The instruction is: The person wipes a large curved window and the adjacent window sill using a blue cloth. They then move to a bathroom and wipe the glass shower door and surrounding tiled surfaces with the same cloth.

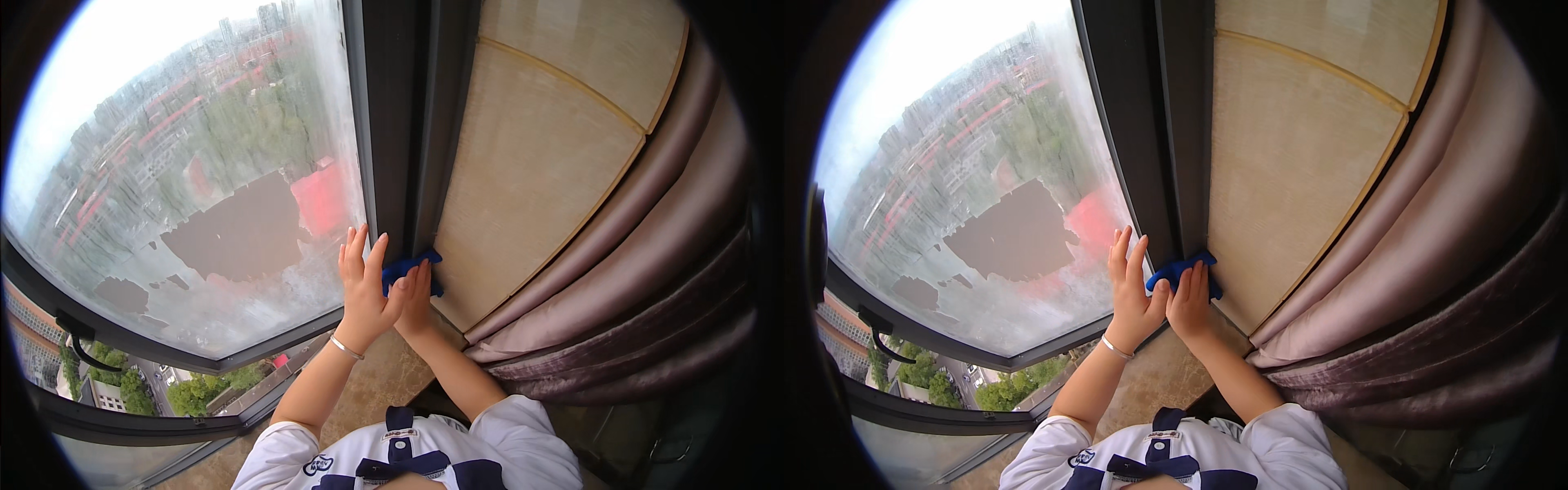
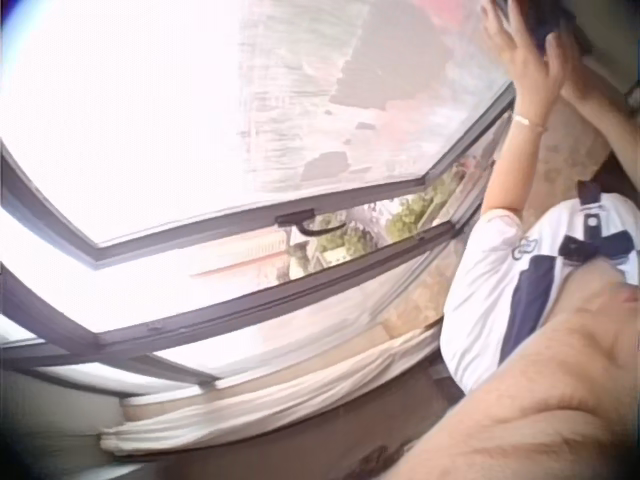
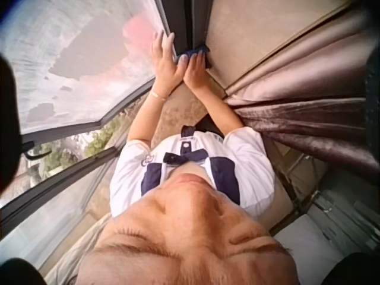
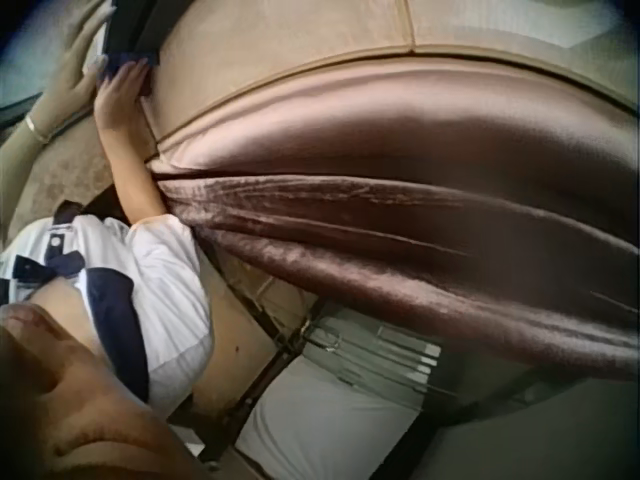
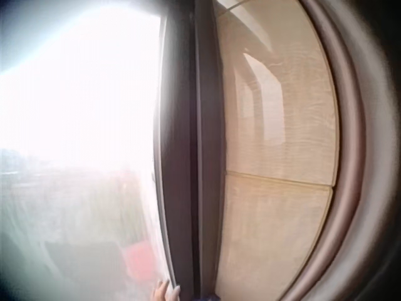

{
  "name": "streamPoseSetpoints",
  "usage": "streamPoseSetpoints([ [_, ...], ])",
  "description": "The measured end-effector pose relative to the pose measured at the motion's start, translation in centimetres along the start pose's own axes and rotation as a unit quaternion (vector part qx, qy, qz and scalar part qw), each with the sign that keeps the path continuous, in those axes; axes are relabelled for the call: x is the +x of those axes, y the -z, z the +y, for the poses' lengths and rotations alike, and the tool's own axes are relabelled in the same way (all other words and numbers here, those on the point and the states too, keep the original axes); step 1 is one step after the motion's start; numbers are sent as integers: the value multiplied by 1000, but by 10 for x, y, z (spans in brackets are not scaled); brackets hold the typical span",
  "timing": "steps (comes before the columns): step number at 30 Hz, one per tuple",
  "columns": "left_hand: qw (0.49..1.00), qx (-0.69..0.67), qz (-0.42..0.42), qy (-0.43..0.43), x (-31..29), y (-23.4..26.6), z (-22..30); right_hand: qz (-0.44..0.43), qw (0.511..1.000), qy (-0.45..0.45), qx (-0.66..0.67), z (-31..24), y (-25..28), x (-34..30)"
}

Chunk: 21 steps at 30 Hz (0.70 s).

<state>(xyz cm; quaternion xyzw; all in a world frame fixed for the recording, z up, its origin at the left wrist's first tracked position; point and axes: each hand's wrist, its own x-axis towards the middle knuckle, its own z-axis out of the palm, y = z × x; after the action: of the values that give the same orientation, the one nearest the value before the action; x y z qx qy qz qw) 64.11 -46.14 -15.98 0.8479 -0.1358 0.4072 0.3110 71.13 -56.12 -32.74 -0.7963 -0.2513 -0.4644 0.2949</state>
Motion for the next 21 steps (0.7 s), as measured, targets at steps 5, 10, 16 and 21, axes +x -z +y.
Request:
streamPoseSetpoints([
  [5,999,-10,-7,43,-26,-6,-8,-62,997,-21,31,4,7,-21],
  [10,993,-67,-7,100,-57,-12,-15,78,995,52,35,-24,46,125],
  [16,979,-75,-33,188,-97,-12,-20,81,994,74,19,-15,48,130],
  [21,962,-94,-67,247,-124,-16,-23,-41,999,0,10,1,31,23],
])
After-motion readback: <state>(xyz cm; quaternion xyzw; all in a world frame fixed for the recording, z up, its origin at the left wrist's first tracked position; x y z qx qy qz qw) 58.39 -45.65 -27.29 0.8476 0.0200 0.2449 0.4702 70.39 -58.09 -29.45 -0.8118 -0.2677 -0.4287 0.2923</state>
